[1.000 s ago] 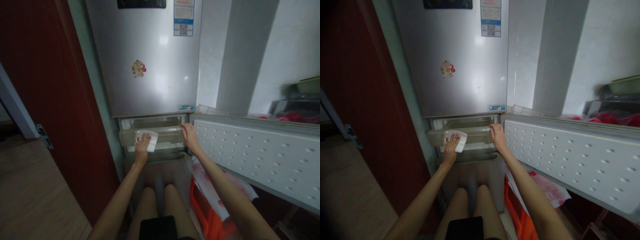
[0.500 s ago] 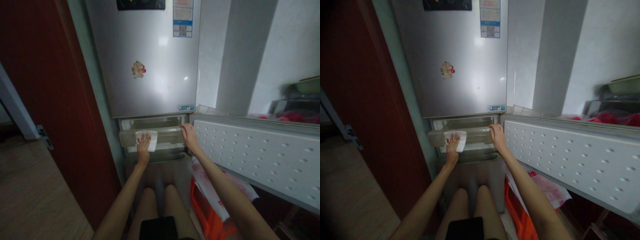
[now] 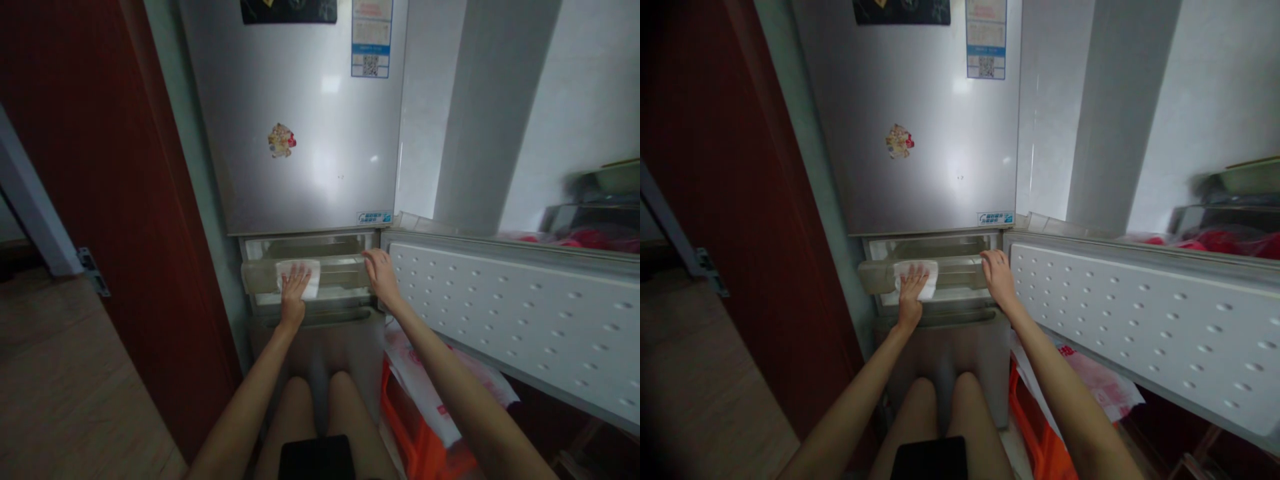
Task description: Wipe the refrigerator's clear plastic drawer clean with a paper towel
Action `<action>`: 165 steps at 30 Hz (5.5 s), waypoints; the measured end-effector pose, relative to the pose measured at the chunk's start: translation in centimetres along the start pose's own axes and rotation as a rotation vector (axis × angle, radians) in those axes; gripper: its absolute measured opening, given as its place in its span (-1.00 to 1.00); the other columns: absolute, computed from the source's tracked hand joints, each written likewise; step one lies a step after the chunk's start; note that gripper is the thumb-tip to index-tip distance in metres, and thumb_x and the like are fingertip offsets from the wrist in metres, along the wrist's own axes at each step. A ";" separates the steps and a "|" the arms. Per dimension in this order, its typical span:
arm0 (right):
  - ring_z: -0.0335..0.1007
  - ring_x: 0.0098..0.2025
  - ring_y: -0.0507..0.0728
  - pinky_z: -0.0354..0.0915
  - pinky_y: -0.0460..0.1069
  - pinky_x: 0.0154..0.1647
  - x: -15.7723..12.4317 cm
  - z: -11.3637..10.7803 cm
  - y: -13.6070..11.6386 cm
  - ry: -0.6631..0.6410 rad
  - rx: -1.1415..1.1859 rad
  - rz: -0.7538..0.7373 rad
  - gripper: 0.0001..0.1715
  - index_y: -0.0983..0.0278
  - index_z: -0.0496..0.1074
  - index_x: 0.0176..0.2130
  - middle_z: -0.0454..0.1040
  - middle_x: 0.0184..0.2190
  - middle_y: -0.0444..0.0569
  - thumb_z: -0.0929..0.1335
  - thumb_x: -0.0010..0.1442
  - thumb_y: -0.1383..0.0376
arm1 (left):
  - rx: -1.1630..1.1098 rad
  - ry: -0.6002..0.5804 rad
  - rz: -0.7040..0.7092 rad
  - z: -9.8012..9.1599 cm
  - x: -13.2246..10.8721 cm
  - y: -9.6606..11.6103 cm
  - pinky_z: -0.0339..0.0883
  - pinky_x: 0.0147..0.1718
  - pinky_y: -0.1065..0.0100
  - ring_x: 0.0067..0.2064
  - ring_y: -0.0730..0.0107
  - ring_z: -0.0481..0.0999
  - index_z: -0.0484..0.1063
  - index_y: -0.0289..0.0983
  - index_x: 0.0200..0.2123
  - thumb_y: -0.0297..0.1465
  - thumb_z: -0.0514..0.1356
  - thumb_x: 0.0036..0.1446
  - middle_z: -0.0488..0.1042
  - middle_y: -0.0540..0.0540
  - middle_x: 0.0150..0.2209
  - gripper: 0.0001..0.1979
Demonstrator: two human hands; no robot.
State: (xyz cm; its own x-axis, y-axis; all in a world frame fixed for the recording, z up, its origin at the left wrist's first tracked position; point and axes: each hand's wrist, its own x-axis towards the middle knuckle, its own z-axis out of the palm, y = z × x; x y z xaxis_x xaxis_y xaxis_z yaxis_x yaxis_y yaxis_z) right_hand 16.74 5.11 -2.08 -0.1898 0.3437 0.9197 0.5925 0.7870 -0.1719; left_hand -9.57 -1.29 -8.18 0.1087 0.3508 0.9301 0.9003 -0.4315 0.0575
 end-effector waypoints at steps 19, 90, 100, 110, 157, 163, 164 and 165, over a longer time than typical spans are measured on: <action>0.16 0.10 0.23 0.11 0.20 0.18 0.0 0.0 -0.1 -0.005 0.004 0.016 -0.63 0.24 0.35 -0.01 0.40 -0.06 0.08 0.11 0.33 0.22 | -0.078 -0.064 0.030 5.2 1.6 6.9 -0.16 0.27 -0.15 0.36 0.29 -0.10 0.25 -0.16 0.18 -0.73 -0.14 0.07 0.22 -0.10 0.25 -0.34; 0.14 0.11 0.21 0.08 0.18 0.20 0.1 0.0 -0.3 -0.004 0.032 0.021 -0.62 0.25 0.36 -0.01 0.41 -0.06 0.06 0.11 0.33 0.23 | 0.081 -0.235 0.228 2.6 -0.4 3.2 -0.16 0.27 -0.09 0.36 0.29 -0.09 0.23 -0.15 0.19 -0.66 -0.09 0.21 0.25 -0.10 0.24 -0.46; 0.17 0.16 0.21 0.08 0.21 0.22 0.4 -0.3 -0.1 0.009 0.139 0.050 -0.64 0.27 0.41 -0.06 0.43 -0.01 0.07 0.17 0.30 0.19 | 0.038 -0.163 0.113 -0.9 -1.9 0.0 -0.17 0.27 -0.12 0.36 0.30 -0.09 0.28 -0.22 0.16 -0.68 -0.12 0.14 0.25 -0.14 0.24 -0.44; 0.23 0.14 0.19 0.08 0.20 0.21 -2.4 -2.3 -6.4 0.136 0.339 0.103 -0.71 0.21 0.43 -0.11 0.44 -0.03 0.04 0.20 0.29 0.21 | -0.046 -0.147 0.052 -0.4 -1.2 1.9 -0.13 0.29 -0.07 0.36 0.35 -0.08 0.15 -0.22 0.24 -0.74 -0.14 -0.01 0.17 -0.11 0.28 -0.27; -0.33 0.38 0.20 -0.05 0.28 0.31 -6.4 7.9 -12.6 -0.138 -0.052 -0.195 -0.28 0.28 -0.10 0.34 -0.07 0.33 0.10 0.09 0.24 0.52 | -0.962 0.021 -0.931 -1.8 -0.2 3.0 0.29 -0.27 0.40 -0.33 0.40 0.44 0.51 -0.35 -0.37 -0.22 0.29 -0.10 0.54 -0.05 -0.39 -0.70; -0.31 0.38 0.17 0.02 0.26 0.29 -5.8 9.2 -10.6 -0.086 -0.130 -0.425 -0.34 0.32 -0.15 0.34 0.03 0.30 0.10 0.09 0.31 0.47 | -0.918 0.041 -0.888 -2.0 0.2 3.2 0.26 -0.20 0.35 -0.30 0.35 0.44 0.51 -0.34 -0.36 -0.26 0.24 -0.05 0.56 -0.06 -0.35 -0.74; -0.29 0.38 0.17 0.02 0.26 0.29 -5.8 9.2 -10.3 -0.083 -0.130 -0.431 -0.35 0.32 -0.15 0.34 0.05 0.30 0.10 0.08 0.32 0.47 | -0.912 0.039 -0.884 -2.0 0.2 3.2 0.26 -0.20 0.35 -0.30 0.35 0.44 0.51 -0.34 -0.36 -0.26 0.24 -0.05 0.56 -0.06 -0.35 -0.74; -0.29 0.38 0.17 0.01 0.27 0.29 -5.8 9.3 -10.1 -0.081 -0.133 -0.424 -0.36 0.31 -0.15 0.34 0.05 0.29 0.09 0.08 0.32 0.47 | -0.903 0.037 -0.881 -2.1 0.1 3.3 0.26 -0.20 0.35 -0.30 0.34 0.44 0.51 -0.34 -0.36 -0.26 0.24 -0.05 0.56 -0.07 -0.35 -0.74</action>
State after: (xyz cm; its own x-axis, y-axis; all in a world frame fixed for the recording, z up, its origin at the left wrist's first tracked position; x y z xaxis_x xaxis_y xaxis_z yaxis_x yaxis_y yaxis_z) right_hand 4.60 -0.08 -8.96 -0.4950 0.0485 0.8676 0.5440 0.7958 0.2659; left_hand -7.48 -4.38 -7.18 -0.4049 0.7908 0.4590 0.0515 -0.4815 0.8749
